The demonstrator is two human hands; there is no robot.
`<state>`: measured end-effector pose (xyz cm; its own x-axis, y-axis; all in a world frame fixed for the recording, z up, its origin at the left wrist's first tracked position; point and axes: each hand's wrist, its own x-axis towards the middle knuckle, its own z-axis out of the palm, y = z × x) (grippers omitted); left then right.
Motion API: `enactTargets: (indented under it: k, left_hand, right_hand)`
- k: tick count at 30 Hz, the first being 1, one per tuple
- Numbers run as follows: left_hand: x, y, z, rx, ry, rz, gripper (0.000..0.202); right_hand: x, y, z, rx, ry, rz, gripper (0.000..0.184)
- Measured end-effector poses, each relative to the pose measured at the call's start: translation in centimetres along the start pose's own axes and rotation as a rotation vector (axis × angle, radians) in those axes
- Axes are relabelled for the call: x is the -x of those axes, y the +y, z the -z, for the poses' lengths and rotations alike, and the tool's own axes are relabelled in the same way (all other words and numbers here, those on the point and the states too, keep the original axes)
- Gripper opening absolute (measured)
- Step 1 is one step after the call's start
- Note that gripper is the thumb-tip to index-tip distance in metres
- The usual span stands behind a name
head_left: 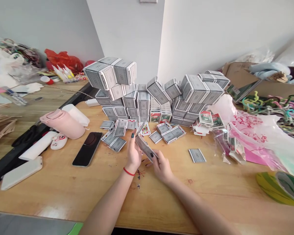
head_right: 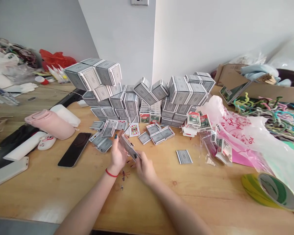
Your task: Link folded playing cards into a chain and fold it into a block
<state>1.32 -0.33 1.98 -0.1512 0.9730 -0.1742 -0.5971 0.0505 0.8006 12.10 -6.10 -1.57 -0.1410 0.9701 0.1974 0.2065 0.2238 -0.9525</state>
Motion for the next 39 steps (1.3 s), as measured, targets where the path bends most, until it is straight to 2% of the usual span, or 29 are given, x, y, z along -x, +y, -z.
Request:
enactTargets:
  k: [4, 7, 9, 15, 20, 25, 29, 31, 33, 35, 36, 39]
  left_hand:
    - [-0.4, 1.3, 0.1, 0.28, -0.215, 0.213, 0.038]
    - [-0.4, 1.9, 0.2, 0.34, -0.277, 0.222, 0.049]
    - [-0.2, 2.0, 0.2, 0.322, -0.306, 0.206, 0.059]
    - [0.5, 1.7, -0.4, 0.058, -0.286, 0.107, 0.088]
    - [0.5, 1.6, -0.5, -0.071, -0.3, 0.113, 0.099]
    - [0.5, 1.4, -0.8, -0.035, -0.258, 0.137, 0.1]
    - [0.2, 1.2, -0.6, 0.066, -0.22, 0.184, 0.091]
    - [-0.1, 1.1, -0.2, 0.124, -0.25, 0.297, 0.074]
    - [-0.3, 1.2, 0.3, 0.17, -0.318, 0.472, 0.053]
    - [-0.5, 1.2, 0.6, 0.186, -0.386, 0.608, 0.04]
    - [-0.5, 1.3, 0.6, 0.185, -0.402, 0.624, 0.036]
    - [-0.4, 1.3, 0.3, 0.157, -0.384, 0.504, 0.033]
  right_hand:
    - [-0.3, -0.7, 0.4, -0.462, -0.072, -0.252, 0.031]
    - [-0.9, -1.0, 1.0, -0.633, -0.125, -0.352, 0.039]
    - [-1.1, -1.0, 1.5, -0.705, -0.208, -0.401, 0.04]
    - [-0.8, -0.3, 2.0, -0.85, -0.44, -0.561, 0.032]
    - [-0.7, 0.0, 1.6, -0.878, -0.415, -0.695, 0.036]
    - [-0.5, -0.3, 1.6, -0.862, -0.55, -0.684, 0.039]
    - [-0.3, -0.5, 1.8, -0.83, -0.73, -0.656, 0.043]
    - [-0.2, -0.4, 1.7, -0.826, -0.759, -0.641, 0.044]
    - [-0.1, -0.3, 1.6, -0.826, -0.754, -0.631, 0.043]
    - [-0.1, -0.3, 1.5, -0.831, -0.728, -0.629, 0.041]
    - [-0.1, -0.4, 1.3, -0.839, -0.689, -0.628, 0.04]
    - [0.0, -0.6, 0.7, -0.877, -0.51, -0.627, 0.038]
